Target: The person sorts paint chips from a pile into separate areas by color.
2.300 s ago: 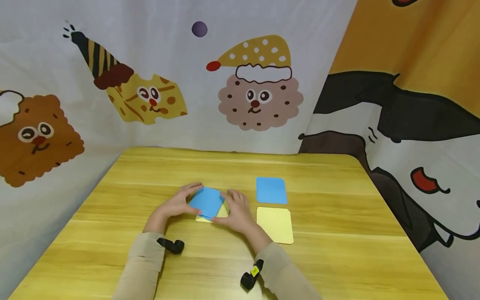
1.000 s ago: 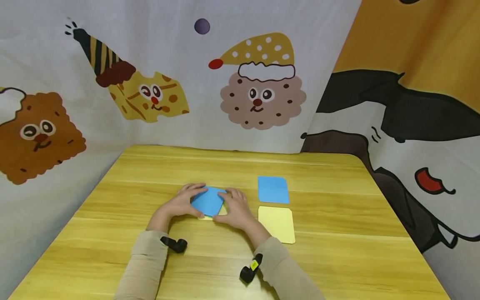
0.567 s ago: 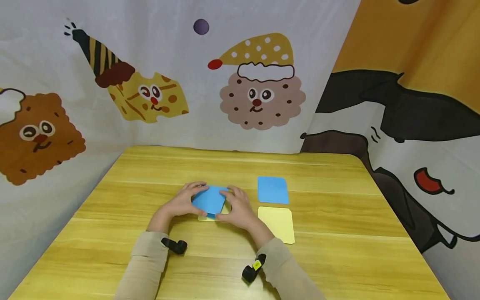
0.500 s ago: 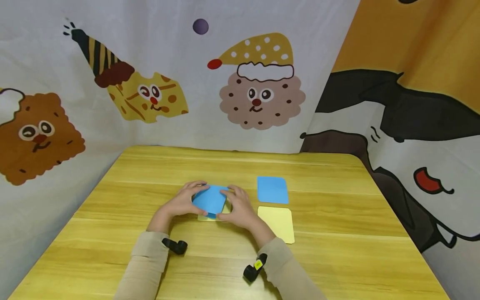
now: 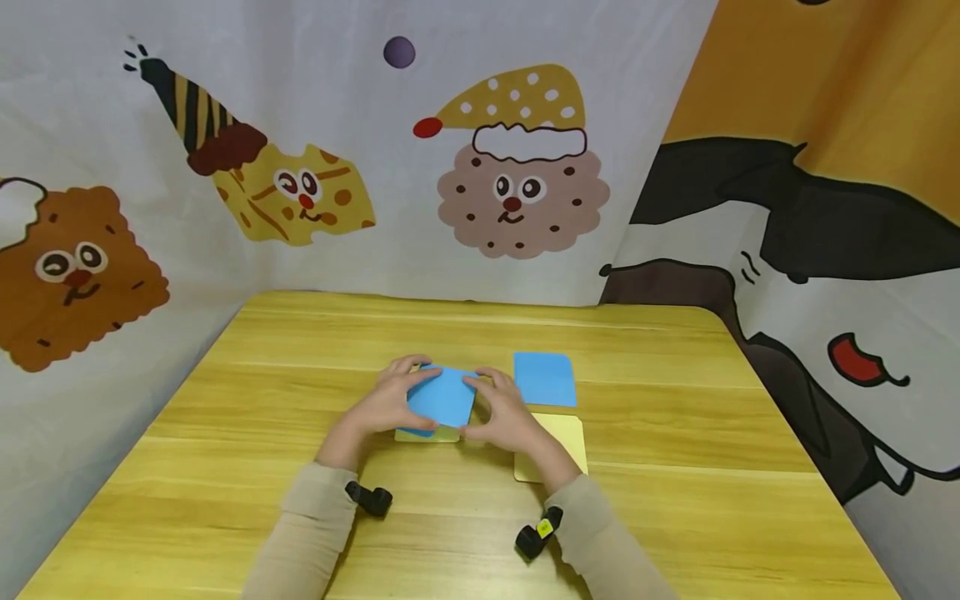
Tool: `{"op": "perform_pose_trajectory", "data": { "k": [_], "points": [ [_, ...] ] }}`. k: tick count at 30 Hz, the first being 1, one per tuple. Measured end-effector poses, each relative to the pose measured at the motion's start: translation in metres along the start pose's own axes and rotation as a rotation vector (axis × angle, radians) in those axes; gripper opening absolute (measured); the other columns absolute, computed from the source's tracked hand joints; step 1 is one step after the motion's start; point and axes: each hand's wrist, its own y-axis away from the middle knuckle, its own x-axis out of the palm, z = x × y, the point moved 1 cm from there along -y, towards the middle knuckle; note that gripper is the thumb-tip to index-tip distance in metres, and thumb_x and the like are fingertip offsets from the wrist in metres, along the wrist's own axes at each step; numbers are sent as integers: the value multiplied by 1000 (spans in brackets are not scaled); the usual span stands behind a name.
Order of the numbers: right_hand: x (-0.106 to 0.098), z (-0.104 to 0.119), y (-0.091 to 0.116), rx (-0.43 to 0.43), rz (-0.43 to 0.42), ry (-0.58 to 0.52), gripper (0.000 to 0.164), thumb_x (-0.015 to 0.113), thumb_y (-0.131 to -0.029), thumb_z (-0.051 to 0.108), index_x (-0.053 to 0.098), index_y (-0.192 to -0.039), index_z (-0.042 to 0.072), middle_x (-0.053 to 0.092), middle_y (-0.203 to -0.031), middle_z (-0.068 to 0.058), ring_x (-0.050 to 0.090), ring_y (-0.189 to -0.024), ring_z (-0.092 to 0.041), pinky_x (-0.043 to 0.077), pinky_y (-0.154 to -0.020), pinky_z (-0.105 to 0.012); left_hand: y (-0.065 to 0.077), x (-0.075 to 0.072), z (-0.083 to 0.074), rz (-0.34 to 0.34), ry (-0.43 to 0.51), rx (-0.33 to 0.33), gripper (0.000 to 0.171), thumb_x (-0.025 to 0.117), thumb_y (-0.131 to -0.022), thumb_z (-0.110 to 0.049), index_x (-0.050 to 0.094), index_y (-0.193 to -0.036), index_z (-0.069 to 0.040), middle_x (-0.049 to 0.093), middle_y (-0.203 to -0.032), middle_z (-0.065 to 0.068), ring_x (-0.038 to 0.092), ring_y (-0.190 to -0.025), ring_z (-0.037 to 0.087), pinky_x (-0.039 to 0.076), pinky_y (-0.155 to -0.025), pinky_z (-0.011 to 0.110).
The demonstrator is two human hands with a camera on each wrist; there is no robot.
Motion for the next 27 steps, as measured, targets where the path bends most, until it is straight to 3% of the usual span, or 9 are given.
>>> {"op": "perform_pose_trajectory", "data": {
  "k": [10,19,27],
  "points": [
    [-32,-15,12,-29,1,10,84,81,-74,34,43,-146,12,29,-150,-16,18,-138,-37,21,-103,-63,-17,15,-25,-23,2,10,90,84,-66,-47,48,-143,-16,34,-145,10,27,-132,34,32,-98,57],
    [-57,-39,25,-29,5,-2,84,81,-74,30,42,-146,11,27,-151,-17,20,-137,-37,28,-102,-59,-42,35,-46,-32,-12,55,93,82,-66,-53,49,-142,-12,34,-143,12,28,-131,31,28,-100,51],
    [-73,-65,33,-60,-19,6,86,82,-70,23,42,-145,7,28,-148,-17,25,-131,-41,32,-97,-62,-64,57,-60,-52,-7,45,96,82,-64,-56,48,-143,-12,33,-143,10,27,-132,29,27,-103,49]
  ]
}}
